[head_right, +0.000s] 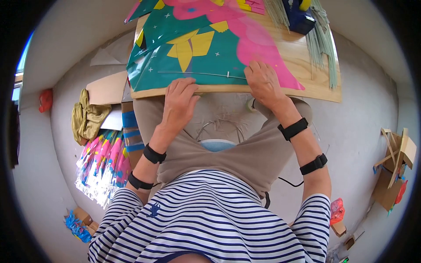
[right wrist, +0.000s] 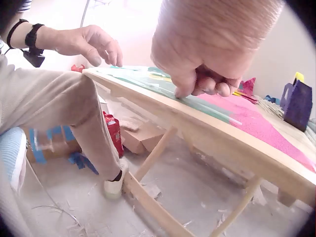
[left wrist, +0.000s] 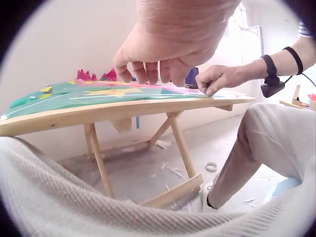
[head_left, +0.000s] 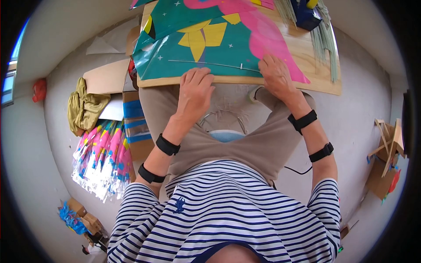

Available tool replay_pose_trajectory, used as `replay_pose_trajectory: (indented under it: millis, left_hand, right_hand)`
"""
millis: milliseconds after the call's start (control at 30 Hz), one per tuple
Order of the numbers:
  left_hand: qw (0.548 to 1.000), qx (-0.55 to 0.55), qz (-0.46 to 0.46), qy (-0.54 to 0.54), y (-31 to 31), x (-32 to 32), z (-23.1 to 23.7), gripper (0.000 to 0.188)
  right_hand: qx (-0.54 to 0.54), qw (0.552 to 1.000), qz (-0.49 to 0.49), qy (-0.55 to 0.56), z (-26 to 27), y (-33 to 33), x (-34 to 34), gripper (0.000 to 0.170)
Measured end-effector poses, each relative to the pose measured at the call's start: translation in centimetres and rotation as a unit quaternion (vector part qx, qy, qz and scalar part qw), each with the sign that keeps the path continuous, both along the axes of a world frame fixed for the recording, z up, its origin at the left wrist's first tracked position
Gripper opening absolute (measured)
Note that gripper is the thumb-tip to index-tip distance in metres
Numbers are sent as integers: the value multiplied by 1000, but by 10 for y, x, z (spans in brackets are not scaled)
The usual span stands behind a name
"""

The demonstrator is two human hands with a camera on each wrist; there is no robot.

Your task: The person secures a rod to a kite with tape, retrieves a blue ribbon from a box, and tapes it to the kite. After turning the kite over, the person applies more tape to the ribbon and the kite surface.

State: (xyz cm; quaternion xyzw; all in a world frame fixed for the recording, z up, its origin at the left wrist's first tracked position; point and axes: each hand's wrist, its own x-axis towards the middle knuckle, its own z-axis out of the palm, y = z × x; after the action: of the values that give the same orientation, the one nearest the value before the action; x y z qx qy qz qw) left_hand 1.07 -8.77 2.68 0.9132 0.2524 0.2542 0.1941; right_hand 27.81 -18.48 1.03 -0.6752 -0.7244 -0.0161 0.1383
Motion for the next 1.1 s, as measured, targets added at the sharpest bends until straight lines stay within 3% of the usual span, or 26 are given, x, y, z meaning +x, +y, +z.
replay_pose_trajectory:
  millis: [333,767,967,1100]
  left_hand:
    - [999,-5,-48,-25,-2,54,-11,25]
    - [998,-4,-53,-18,-10,58,-21,22]
    - [999,-16,-37,-26,-1,65,-16,24]
    - [999,-19,-34,-28,3,69,-18,22]
  right_hand:
    - [-15,1000,-4,5,-5,-19,23,15]
    - [-28,999,17,20,0,-20,26,15]
    - [22,993,3,117,5,-27,37,9]
    - [67,974,-138,164,1,-42,55,8]
